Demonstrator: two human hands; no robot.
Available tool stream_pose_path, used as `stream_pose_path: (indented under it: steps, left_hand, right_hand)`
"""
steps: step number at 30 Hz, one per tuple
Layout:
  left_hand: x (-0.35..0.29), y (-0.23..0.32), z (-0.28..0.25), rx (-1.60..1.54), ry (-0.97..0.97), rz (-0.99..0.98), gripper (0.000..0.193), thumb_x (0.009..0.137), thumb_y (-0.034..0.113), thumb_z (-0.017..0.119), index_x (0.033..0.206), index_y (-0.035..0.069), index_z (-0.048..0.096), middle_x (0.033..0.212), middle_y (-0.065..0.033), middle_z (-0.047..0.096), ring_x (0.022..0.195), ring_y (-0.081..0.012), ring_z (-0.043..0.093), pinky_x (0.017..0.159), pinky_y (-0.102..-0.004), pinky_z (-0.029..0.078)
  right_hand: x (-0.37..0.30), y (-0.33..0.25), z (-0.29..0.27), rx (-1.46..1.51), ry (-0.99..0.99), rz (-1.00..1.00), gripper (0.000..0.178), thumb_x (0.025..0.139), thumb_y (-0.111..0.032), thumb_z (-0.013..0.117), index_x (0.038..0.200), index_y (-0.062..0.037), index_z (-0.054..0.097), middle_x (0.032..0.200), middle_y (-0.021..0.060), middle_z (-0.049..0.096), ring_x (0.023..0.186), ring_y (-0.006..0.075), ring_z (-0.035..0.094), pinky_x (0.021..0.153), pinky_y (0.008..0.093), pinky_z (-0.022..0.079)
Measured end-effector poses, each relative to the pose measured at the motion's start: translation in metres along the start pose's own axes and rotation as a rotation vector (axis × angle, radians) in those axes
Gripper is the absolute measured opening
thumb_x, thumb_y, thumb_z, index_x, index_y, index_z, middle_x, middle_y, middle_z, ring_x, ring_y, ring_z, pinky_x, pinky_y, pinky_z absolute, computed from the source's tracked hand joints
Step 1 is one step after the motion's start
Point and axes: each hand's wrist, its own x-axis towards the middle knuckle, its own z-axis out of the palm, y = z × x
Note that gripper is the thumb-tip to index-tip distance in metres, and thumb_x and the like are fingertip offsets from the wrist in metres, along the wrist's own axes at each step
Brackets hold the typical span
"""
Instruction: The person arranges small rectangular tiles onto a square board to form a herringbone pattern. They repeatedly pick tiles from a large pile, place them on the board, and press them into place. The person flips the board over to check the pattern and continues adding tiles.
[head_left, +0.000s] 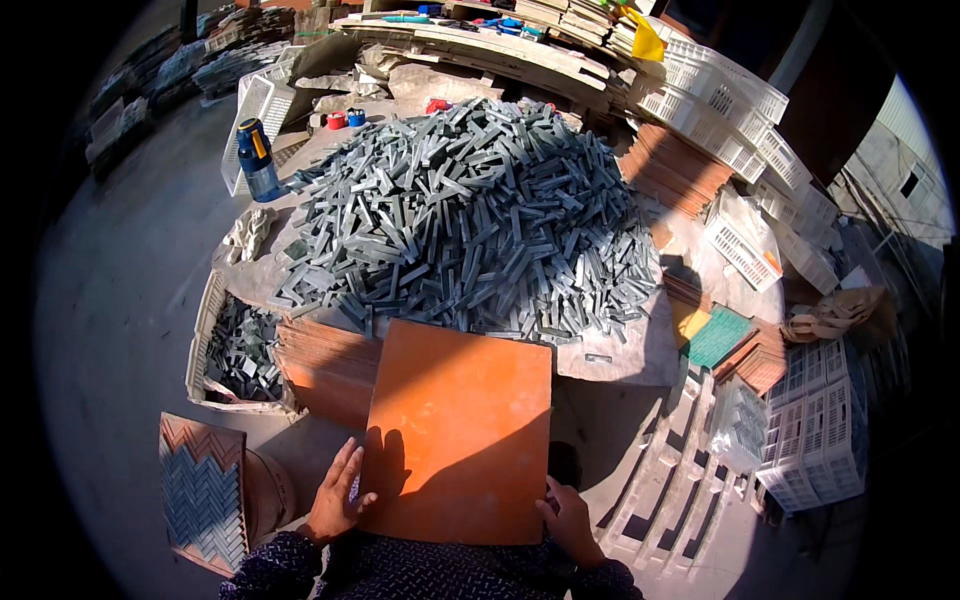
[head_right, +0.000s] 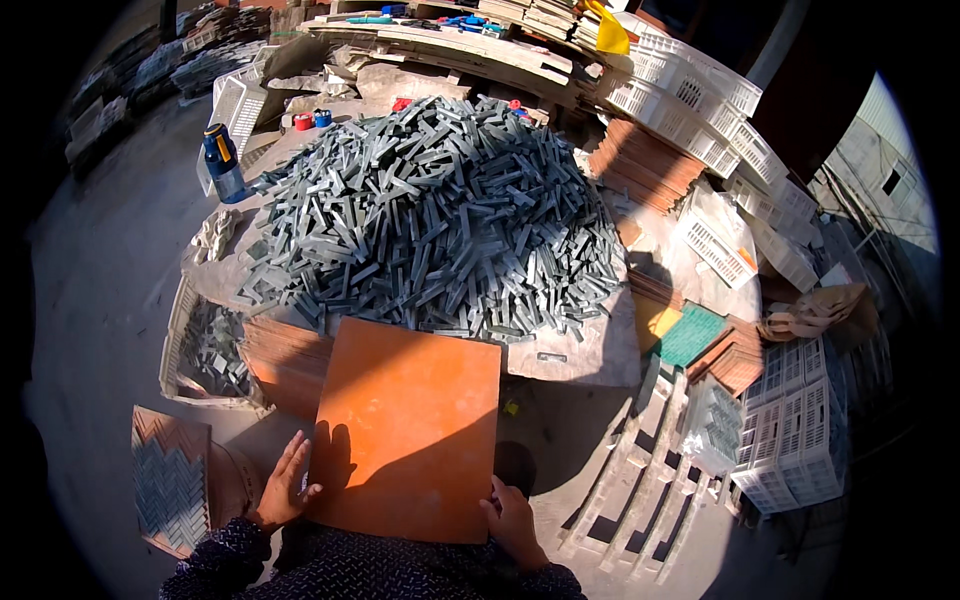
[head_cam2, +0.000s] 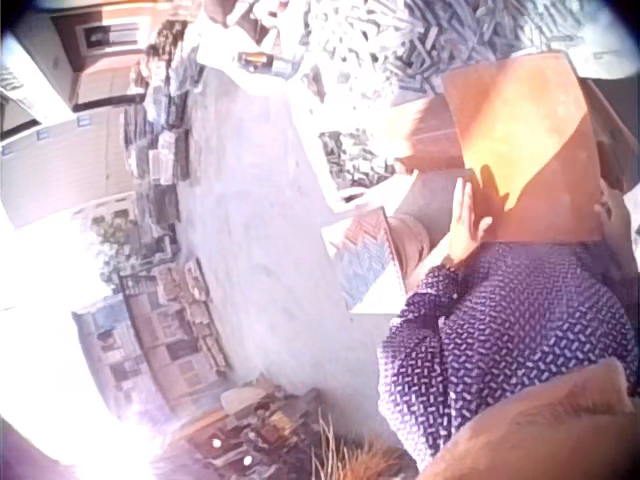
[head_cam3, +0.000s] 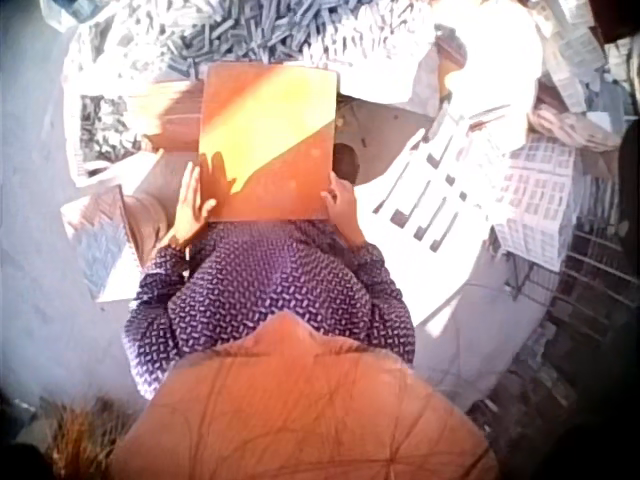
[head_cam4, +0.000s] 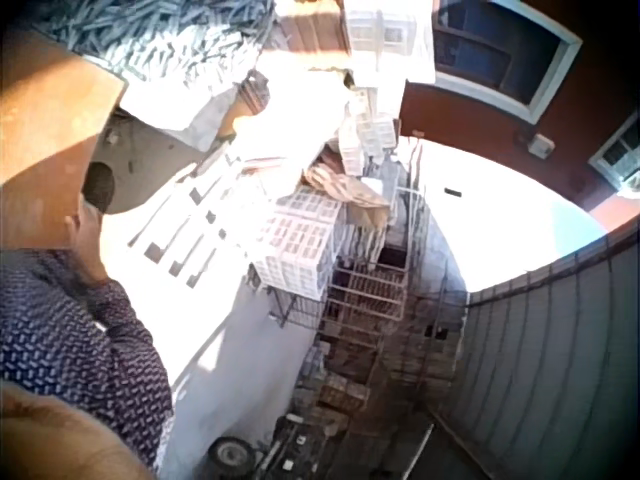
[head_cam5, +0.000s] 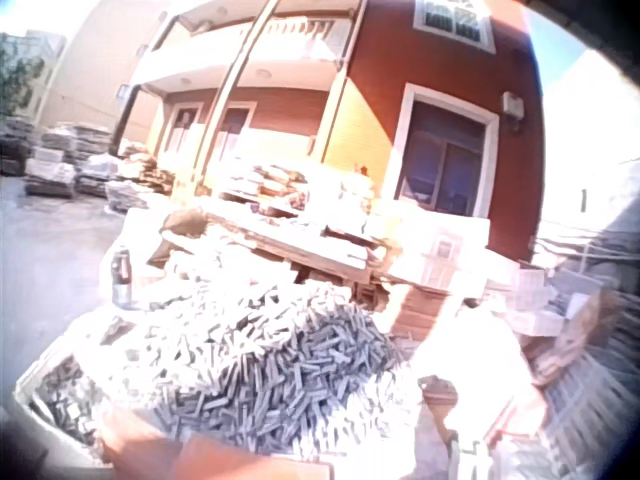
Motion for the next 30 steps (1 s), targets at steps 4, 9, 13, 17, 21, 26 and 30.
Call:
stream_pose_path:
  steps: [4, 9, 13, 17, 21, 26, 30]
  left_hand:
    - [-0.035, 0.021, 0.035, -0.088, -0.063, -0.203, 0.086, 0.085, 0.049, 0.058, 0.146, 0.004, 0.019, 0.151, -0.0259, 0.009, 0.14, -0.0404, 0.011, 0.111, -0.0519, 0.013]
    - [-0.026, 0.029, 0.024, -0.114, -0.082, -0.181, 0.092, 0.085, 0.063, 0.047, 0.146, 0.002, 0.016, 0.152, -0.026, 0.001, 0.142, -0.0397, 0.005, 0.11, -0.0563, 0.005]
    - [-0.005, 0.081, -0.032, -0.585, 0.079, -0.092, 0.099, 0.081, 0.076, 0.036, 0.147, 0.004, 0.018, 0.153, -0.0226, 0.0, 0.142, -0.0355, 0.003, 0.112, -0.0493, 0.007]
    - [0.076, 0.108, -0.079, -0.722, 0.434, 0.23, 0.103, 0.079, 0.079, 0.032, 0.146, 0.002, 0.019, 0.151, -0.0204, 0.016, 0.142, -0.0301, 0.013, 0.115, -0.0422, 0.011]
    - [0.191, 0.122, -0.11, -0.697, 0.625, 0.498, 0.094, 0.087, 0.07, 0.035, 0.145, -0.001, 0.016, 0.146, -0.0226, 0.027, 0.14, -0.0279, 0.021, 0.115, -0.039, 0.006]
    - [0.272, 0.046, -0.059, -0.657, 0.438, 0.331, 0.056, 0.1, 0.033, 0.041, 0.144, 0.004, 0.02, 0.136, -0.0114, 0.04, 0.124, -0.0186, 0.041, 0.103, -0.0317, 0.034]
    - [0.28, -0.044, 0.006, -0.824, 0.3, 0.09, 0.041, 0.098, 0.017, 0.047, 0.135, 0.003, 0.035, 0.124, -0.0073, 0.051, 0.111, -0.0143, 0.05, 0.093, -0.0277, 0.041]
  right_hand:
    - [-0.037, -0.014, 0.027, -0.15, 0.2, -0.048, 0.045, 0.079, -0.01, 0.067, 0.12, 0.0025, 0.056, 0.105, 0.0163, 0.056, 0.087, 0.0206, 0.06, 0.077, 0.0281, 0.049]
    - [-0.036, -0.016, 0.022, 0.322, 0.189, 0.179, 0.051, 0.083, -0.018, 0.065, 0.125, 0.0062, 0.05, 0.108, 0.0131, 0.056, 0.094, 0.0191, 0.057, 0.083, 0.0287, 0.047]
    - [-0.032, -0.055, -0.028, 0.701, 0.256, 0.186, 0.061, 0.088, -0.037, 0.062, 0.124, 0.0103, 0.048, 0.108, 0.0137, 0.057, 0.094, 0.0194, 0.057, 0.082, 0.03, 0.047]
    - [0.024, -0.094, -0.087, 0.736, 0.383, -0.28, 0.084, 0.086, -0.061, 0.051, 0.128, 0.0113, 0.042, 0.112, 0.0165, 0.056, 0.102, 0.0233, 0.057, 0.09, 0.036, 0.045]
    - [0.136, -0.116, -0.099, 0.471, 0.629, -0.501, 0.074, 0.09, -0.048, 0.054, 0.131, 0.0115, 0.036, 0.12, 0.0205, 0.054, 0.115, 0.0299, 0.051, 0.099, 0.0405, 0.038]
    - [0.239, -0.081, -0.055, 0.184, 0.535, -0.187, 0.065, 0.093, -0.034, 0.054, 0.135, 0.0071, 0.027, 0.122, 0.0284, 0.05, 0.113, 0.0414, 0.05, 0.095, 0.042, 0.038]
    - [0.264, -0.025, -0.001, 0.248, 0.357, -0.113, 0.065, 0.088, -0.024, 0.058, 0.135, 0.0098, 0.027, 0.125, 0.0301, 0.048, 0.115, 0.0385, 0.05, 0.094, 0.0405, 0.04]
